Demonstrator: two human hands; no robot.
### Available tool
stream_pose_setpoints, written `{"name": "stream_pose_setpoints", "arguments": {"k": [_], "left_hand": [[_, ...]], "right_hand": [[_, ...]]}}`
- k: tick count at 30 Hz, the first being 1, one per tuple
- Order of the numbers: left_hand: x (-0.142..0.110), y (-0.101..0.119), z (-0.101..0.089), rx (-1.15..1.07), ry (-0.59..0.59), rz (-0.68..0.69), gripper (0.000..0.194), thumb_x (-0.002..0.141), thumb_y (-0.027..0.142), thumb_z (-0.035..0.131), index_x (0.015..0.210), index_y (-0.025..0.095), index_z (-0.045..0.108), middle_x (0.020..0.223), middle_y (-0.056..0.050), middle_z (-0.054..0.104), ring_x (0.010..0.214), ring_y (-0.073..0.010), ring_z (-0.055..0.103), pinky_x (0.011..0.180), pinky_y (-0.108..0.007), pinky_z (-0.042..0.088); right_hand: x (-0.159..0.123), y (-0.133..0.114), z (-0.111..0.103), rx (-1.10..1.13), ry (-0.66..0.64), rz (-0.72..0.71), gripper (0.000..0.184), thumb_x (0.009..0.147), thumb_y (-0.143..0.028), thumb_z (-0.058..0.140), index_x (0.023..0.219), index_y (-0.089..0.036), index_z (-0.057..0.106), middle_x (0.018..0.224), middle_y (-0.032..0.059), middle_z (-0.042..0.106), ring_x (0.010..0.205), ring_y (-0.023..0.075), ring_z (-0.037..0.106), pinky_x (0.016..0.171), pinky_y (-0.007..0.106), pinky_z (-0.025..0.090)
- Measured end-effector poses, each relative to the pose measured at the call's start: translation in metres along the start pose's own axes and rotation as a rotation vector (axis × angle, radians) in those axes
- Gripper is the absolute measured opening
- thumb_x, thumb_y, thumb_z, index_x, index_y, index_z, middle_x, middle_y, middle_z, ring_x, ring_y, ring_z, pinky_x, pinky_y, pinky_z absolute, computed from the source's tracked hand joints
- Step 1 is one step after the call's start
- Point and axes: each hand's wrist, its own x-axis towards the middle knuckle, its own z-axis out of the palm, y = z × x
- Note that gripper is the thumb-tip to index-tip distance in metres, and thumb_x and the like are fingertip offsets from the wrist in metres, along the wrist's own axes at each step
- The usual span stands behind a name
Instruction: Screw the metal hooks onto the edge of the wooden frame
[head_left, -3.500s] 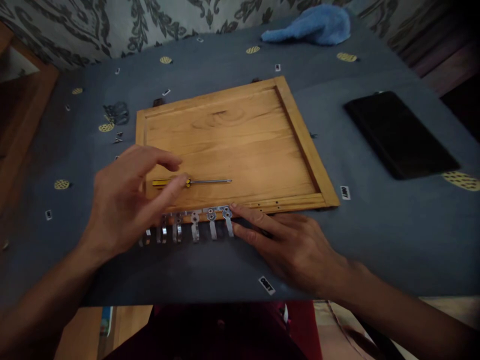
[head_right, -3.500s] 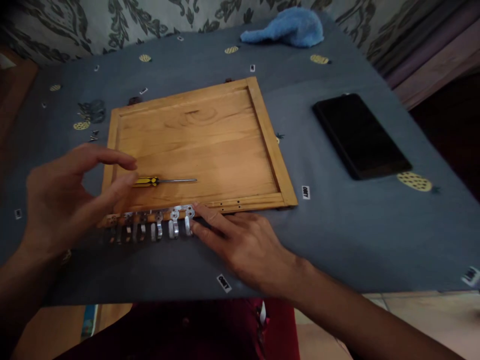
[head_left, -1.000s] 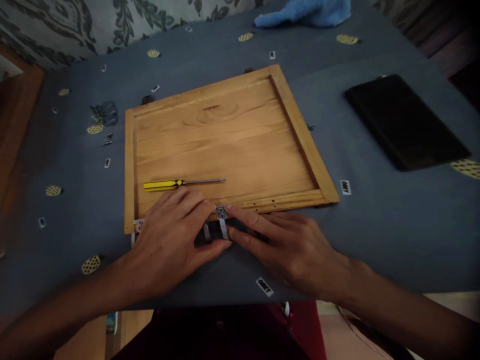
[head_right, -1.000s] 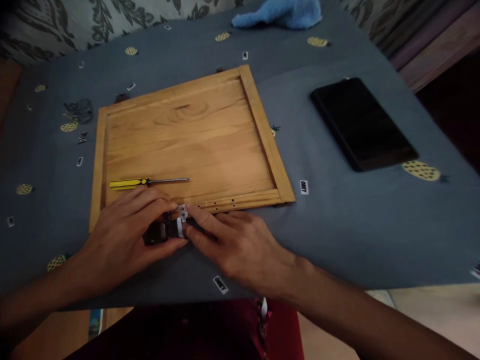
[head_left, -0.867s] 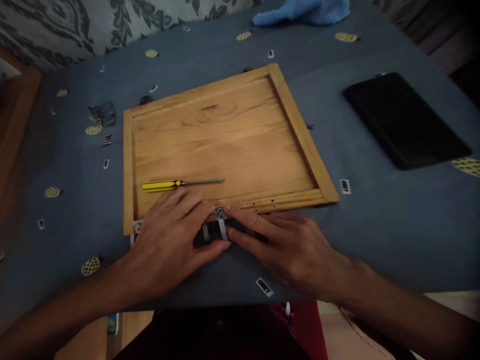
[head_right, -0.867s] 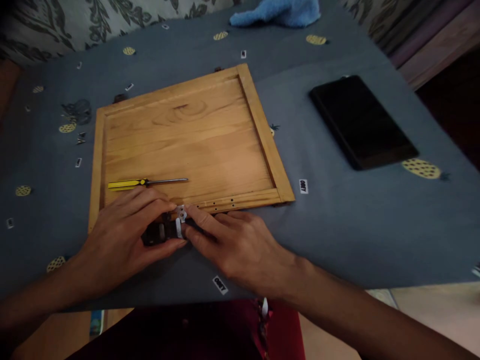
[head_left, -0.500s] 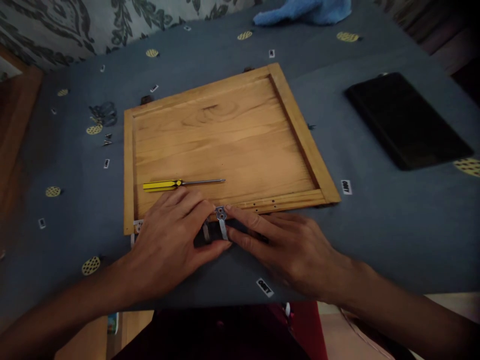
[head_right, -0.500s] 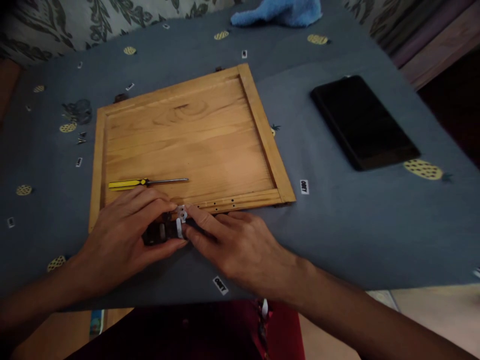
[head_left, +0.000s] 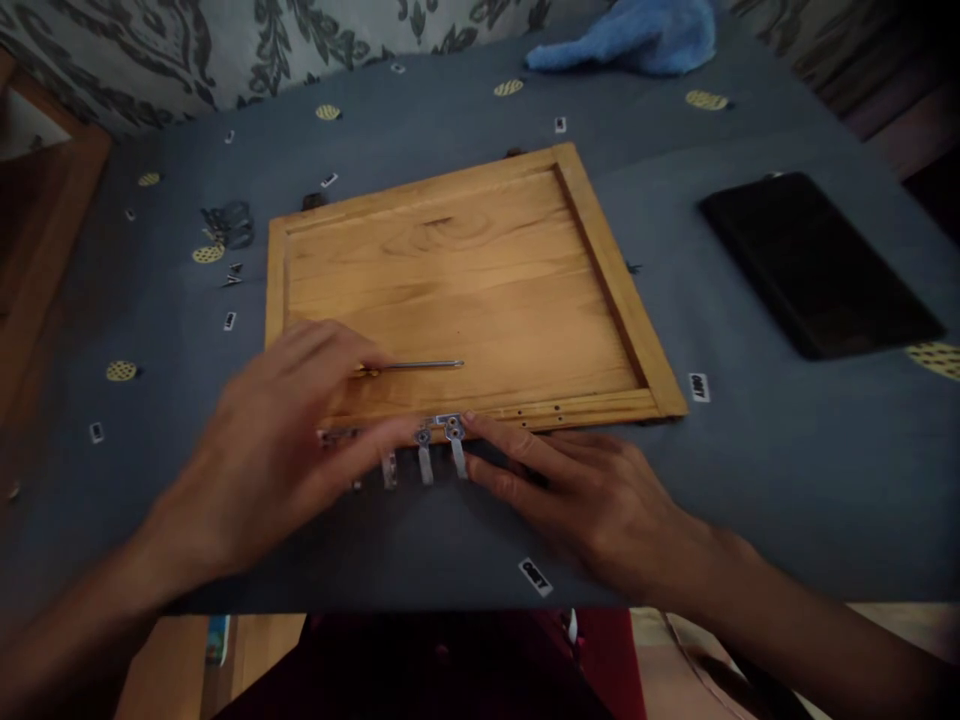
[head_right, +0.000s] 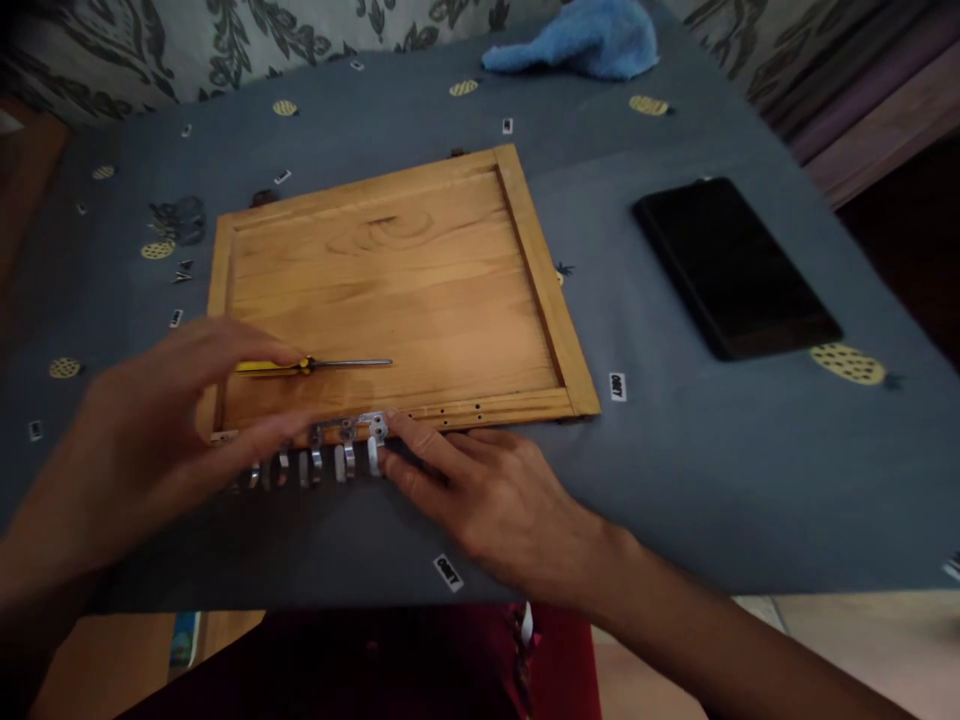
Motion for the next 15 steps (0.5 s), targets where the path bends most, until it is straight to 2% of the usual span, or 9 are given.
{"name": "stream_pose_setpoints", "arguments": {"k": [5,9,13,15], "left_hand": [[0.009,-0.031,-0.018,-0.070,0.236,-0.195,0.014,0.089,0.036,0.060,0.096,0.026,0.065,0.093,0.002,0.067,0.085,-0.0169,0.063,0.080,-0.035,0.050],[0.017,-0.079,-0.024,-0.126,0.412,-0.318,0.015,0.084,0.035,0.063,0.089,0.022,0.068,0.084,0.001,0.067,0.078,-0.0156,0.062,0.068,-0.032,0.049],[0.015,-0.135,-0.032,-0.113,0.461,-0.394,0.014,0.083,0.028,0.062,0.091,0.017,0.065,0.082,0.001,0.067,0.072,-0.0114,0.060,0.066,-0.026,0.049],[0.009,-0.158,-0.034,-0.091,0.432,-0.432,0.014,0.088,0.028,0.059,0.092,0.016,0.064,0.084,-0.001,0.067,0.076,-0.0126,0.061,0.068,-0.027,0.051]], "right_hand": [[0.002,0.000,-0.003,-0.040,-0.038,0.008,0.037,0.092,-0.002,0.041,0.111,-0.018,0.068,0.131,0.0100,0.064,0.073,0.0120,0.065,0.064,0.028,0.055],[0.001,0.000,-0.003,-0.037,-0.052,0.003,0.040,0.090,-0.001,0.042,0.115,-0.018,0.067,0.132,0.0114,0.063,0.074,0.0145,0.067,0.061,0.030,0.056],[-0.003,0.001,0.000,-0.040,-0.055,-0.008,0.043,0.090,0.000,0.039,0.116,-0.018,0.067,0.130,0.0125,0.064,0.076,0.0171,0.070,0.061,0.033,0.059],[-0.008,0.004,0.007,-0.034,0.020,-0.005,0.047,0.088,0.003,0.036,0.114,-0.018,0.069,0.130,0.0126,0.064,0.079,0.0177,0.071,0.062,0.032,0.060]]}}
